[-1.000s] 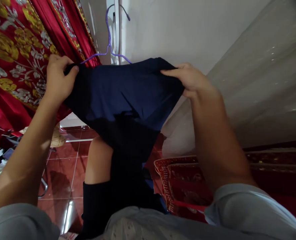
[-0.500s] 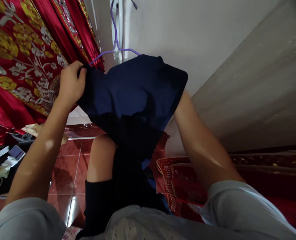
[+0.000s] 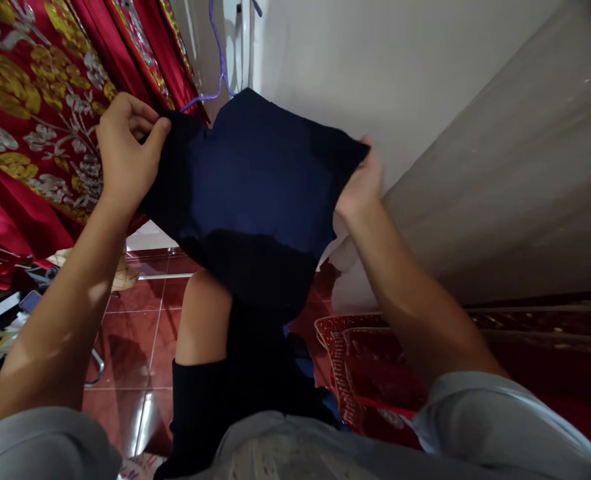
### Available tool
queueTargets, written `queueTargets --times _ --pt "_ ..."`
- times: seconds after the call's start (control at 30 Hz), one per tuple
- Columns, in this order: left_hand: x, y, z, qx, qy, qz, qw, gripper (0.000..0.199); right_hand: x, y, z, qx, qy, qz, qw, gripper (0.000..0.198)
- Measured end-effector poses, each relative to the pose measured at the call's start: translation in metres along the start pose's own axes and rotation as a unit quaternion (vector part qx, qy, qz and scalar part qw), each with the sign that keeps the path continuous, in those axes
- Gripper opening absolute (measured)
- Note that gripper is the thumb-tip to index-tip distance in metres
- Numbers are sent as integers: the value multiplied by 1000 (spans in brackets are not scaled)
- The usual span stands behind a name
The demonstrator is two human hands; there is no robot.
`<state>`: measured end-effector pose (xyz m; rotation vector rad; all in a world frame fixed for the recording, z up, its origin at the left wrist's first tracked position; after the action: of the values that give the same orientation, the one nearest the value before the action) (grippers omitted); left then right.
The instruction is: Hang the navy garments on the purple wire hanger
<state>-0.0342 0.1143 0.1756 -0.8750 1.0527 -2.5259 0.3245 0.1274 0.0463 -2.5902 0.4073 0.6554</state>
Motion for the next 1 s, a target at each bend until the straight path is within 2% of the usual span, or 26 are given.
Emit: queueTargets --times 0.1,0.17,0.27,0.37,0.43,0.47,0.5,0.53,0.57,0.6,0.63,0.67,0.7,0.77,0.8,0.87,0.93,1.0 --pt "-7 -3 -6 29 -2 -22 999 20 -13 -8 -36 -60 -27 -81 995 67" --pt "-13 -2 -8 35 24 -34 999 19 -32 0 -64 -65 -3 -123 990 71" --pt "-16 4 -9 23 87 -31 995 20 -62 21 -92 -28 36 -132 990 63" --pt "-10 9 -15 36 127 -4 991 27 -81 39 -101 15 32 -146 989 52" --pt "-5 11 -20 24 121 18 992 36 -85 46 -98 -9 35 -180 983 41" --pt "-3 12 -23 9 117 26 993 38 -86 50 -95 -39 41 -221 974 40" --pt "-1 13 -27 -6 116 33 993 37 -89 56 -91 -83 50 -290 952 44" --pt "-2 14 -31 -16 121 32 992 34 -92 65 -85 -134 61 -381 913 53" --pt "-4 17 -35 -22 132 22 991 29 -93 77 -80 -181 70 -471 860 63" --pt "-8 21 -37 -29 147 5 989 28 -94 88 -75 -214 80 -542 809 71" --pt "-12 26 -38 -38 163 -17 986 29 -93 96 -69 -225 96 -581 776 74" --pt "-17 32 -35 -53 181 -41 981 31 -93 99 -62 -211 118 -586 774 73" --pt "-23 39 -29 -72 201 -67 975 33 -93 96 -54 -174 145 -558 799 69" --pt "-35 53 -8 -111 243 -123 956 34 -93 86 -36 -67 221 -452 861 59" --pt "-40 59 4 -124 268 -153 943 34 -92 81 -27 -18 260 -402 878 57" --pt "-49 69 30 -134 320 -207 915 38 -89 73 -8 47 309 -332 890 53" --pt "-54 75 50 -129 348 -248 895 47 -84 68 8 47 315 -334 887 46" --pt "-55 76 60 -107 366 -261 887 53 -75 66 18 -8 292 -363 885 45"
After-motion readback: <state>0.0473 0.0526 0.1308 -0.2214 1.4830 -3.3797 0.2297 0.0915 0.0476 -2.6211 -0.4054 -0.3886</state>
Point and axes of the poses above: each hand's wrist, its own y-axis away from the middle knuckle, its own x-axis out of the back of the hand, z = x × y, the point moved 5 cm from there along -y, towards the middle knuckle, and after that the axes turned 3 degrees about z, right-handed, at the moved point
